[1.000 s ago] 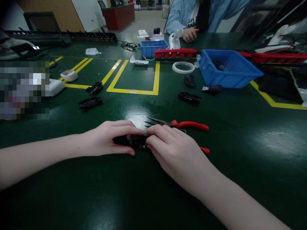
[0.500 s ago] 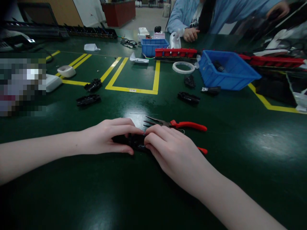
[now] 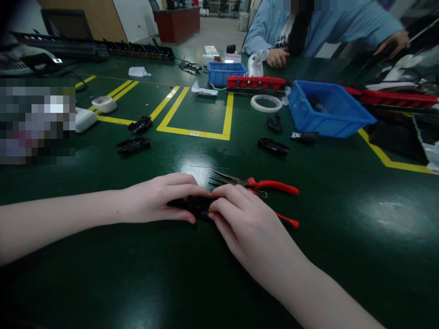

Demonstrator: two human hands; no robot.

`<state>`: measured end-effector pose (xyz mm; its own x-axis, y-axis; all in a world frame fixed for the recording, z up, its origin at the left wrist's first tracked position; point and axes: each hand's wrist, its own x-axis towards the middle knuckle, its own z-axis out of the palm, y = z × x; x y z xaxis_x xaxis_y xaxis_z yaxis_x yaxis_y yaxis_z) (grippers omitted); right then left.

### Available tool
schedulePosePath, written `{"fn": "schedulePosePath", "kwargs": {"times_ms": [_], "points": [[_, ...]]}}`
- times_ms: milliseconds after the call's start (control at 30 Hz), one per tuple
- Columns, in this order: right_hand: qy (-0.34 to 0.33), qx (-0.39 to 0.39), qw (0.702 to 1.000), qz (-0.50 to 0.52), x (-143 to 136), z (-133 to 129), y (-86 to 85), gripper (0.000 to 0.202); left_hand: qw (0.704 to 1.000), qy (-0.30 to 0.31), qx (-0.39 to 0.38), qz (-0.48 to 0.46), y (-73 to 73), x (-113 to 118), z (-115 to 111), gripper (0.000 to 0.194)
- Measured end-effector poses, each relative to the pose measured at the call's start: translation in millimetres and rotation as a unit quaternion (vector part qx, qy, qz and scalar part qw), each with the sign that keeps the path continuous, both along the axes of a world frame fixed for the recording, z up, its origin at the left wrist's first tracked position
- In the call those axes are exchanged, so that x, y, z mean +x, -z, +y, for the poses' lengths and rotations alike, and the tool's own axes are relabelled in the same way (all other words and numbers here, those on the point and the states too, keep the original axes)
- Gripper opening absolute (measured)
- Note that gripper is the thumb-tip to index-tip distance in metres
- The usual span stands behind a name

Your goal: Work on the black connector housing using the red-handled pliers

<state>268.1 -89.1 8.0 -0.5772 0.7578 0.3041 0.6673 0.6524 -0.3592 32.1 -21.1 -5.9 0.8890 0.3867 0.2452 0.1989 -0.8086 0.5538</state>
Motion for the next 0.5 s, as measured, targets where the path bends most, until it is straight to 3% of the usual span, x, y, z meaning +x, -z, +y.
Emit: {"fn": "schedulePosePath", "kwargs": {"times_ms": [167, 500], "points": [[0.025, -0.042, 0.998, 0.032, -1.2, 2.1, 0.8, 0.018, 1.000, 0.010, 0.012, -0.016, 2.7, 0.7, 3.0, 0.043], [-0.016, 0.086, 0.996, -0.028, -3.1, 4.6, -3.4, 0.020, 0.999, 0.009, 0.039, -0.024, 6.7, 0.7, 4.8, 0.044]]}}
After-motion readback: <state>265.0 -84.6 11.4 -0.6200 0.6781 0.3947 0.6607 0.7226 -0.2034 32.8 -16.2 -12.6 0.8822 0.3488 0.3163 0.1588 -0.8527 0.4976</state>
